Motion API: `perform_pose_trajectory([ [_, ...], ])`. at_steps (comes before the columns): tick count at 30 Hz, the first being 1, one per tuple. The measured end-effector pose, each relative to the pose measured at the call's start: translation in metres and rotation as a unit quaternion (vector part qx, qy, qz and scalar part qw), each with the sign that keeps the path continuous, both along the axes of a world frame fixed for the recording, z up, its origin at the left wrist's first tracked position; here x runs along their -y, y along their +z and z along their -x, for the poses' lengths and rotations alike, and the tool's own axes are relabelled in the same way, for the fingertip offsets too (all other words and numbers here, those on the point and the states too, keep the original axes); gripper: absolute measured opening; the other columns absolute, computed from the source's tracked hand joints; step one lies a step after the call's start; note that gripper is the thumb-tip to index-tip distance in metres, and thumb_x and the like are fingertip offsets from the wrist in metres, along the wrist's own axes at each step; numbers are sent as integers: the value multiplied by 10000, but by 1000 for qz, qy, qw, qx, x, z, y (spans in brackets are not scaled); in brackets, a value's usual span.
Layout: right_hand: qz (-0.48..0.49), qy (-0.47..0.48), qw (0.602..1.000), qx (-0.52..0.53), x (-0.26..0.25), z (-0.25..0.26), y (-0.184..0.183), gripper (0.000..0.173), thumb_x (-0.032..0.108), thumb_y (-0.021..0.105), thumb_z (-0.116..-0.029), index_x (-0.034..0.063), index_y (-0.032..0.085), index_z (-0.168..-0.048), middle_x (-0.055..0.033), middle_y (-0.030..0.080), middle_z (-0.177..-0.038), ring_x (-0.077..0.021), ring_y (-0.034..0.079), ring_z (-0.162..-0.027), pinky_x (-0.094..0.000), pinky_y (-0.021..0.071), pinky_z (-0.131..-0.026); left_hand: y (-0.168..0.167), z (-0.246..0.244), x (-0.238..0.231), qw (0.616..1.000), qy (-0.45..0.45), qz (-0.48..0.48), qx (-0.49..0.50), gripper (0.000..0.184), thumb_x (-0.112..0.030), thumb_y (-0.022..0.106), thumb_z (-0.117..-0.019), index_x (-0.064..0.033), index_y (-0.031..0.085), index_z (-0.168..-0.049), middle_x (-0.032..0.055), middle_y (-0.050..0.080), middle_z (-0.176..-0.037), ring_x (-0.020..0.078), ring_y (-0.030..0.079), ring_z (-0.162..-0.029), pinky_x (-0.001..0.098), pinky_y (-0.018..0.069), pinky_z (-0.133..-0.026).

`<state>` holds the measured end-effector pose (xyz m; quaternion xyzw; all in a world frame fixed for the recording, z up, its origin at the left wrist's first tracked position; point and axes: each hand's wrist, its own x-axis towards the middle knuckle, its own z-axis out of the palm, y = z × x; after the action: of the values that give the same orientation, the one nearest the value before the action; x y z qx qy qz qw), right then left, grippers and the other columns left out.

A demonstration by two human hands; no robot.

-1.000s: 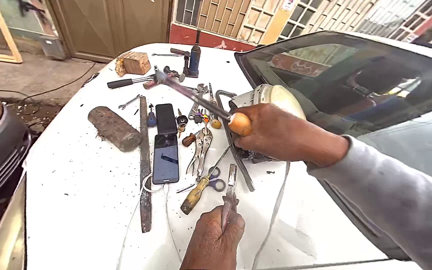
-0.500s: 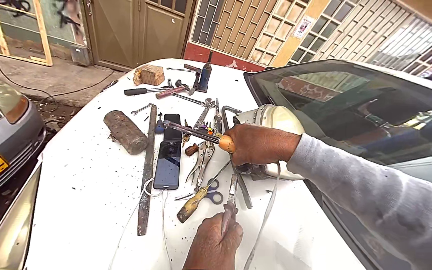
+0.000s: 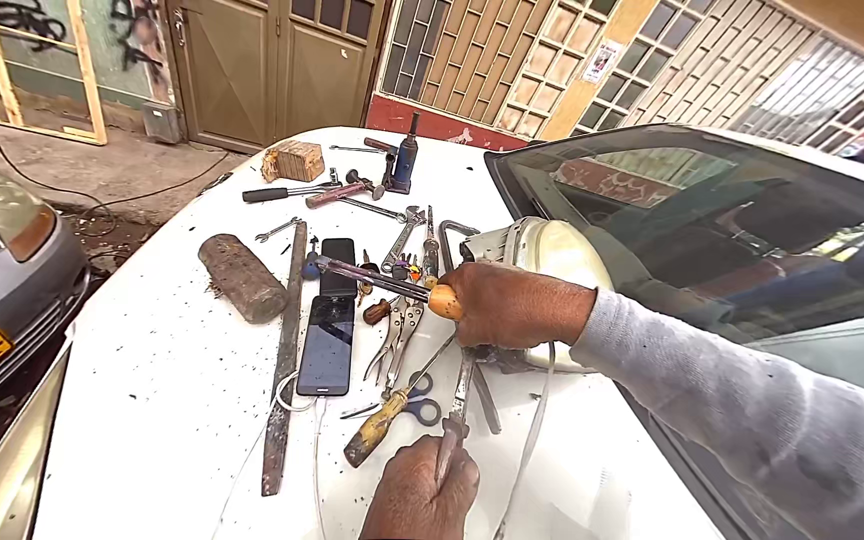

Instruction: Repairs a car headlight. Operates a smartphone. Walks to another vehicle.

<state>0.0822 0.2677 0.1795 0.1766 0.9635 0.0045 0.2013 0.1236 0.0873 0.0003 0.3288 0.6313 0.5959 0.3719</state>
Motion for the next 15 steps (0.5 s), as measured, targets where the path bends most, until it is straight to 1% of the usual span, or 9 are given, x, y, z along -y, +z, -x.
perform_pose_trajectory([
  [3, 7, -2, 1000, -8, 0, -1, 0, 233, 229, 831, -786, 161, 658, -926, -12, 627, -717, -164, 615, -632, -399, 517, -562, -4, -1, -2, 1000, 6, -7, -4, 289, -281, 568, -1038, -22, 696, -1051, 56, 652, -786, 168, 623, -685, 377, 533, -665],
  [4, 7, 2, 1000, -14, -1, -2, 0, 228, 221, 828, -778, 158, 663, -922, -12, 624, -705, -166, 613, -622, -399, 513, -553, -6, -2, -3, 1000, 13, -11, -8, 291, -277, 570, -1038, -15, 693, -1059, 64, 661, -810, 169, 628, -701, 377, 537, -676],
  [7, 4, 7, 1000, -18, -2, -3, 0, 223, 212, 826, -783, 152, 666, -926, -13, 624, -700, -165, 615, -618, -394, 511, -545, -11, -5, -6, 999, 26, -36, -10, 292, -241, 565, -1040, 7, 692, -1125, 97, 711, -1002, 160, 666, -834, 365, 555, -766],
  [10, 6, 7, 1000, -16, -3, -2, -1, 215, 216, 823, -787, 154, 663, -917, -14, 620, -708, -168, 606, -623, -398, 501, -548, -15, -9, -10, 997, 33, -66, 11, 289, -213, 556, -1045, 21, 680, -1162, 110, 727, -1112, 157, 689, -940, 358, 561, -837],
  [13, 7, 4, 1000, -15, -2, -2, 0, 221, 220, 820, -788, 155, 657, -921, -16, 615, -708, -167, 606, -628, -394, 500, -551, -15, -11, -14, 996, 40, -77, 26, 287, -190, 553, -1043, 35, 666, -1181, 119, 725, -1133, 165, 688, -963, 360, 559, -849],
  [15, 9, 2, 1000, -14, -2, -2, 1, 217, 222, 818, -793, 154, 659, -924, -17, 616, -714, -168, 605, -637, -396, 500, -560, -14, -12, -15, 996, 44, -77, 22, 278, -181, 558, -1038, 36, 667, -1174, 124, 720, -1133, 174, 686, -994, 367, 557, -867],
])
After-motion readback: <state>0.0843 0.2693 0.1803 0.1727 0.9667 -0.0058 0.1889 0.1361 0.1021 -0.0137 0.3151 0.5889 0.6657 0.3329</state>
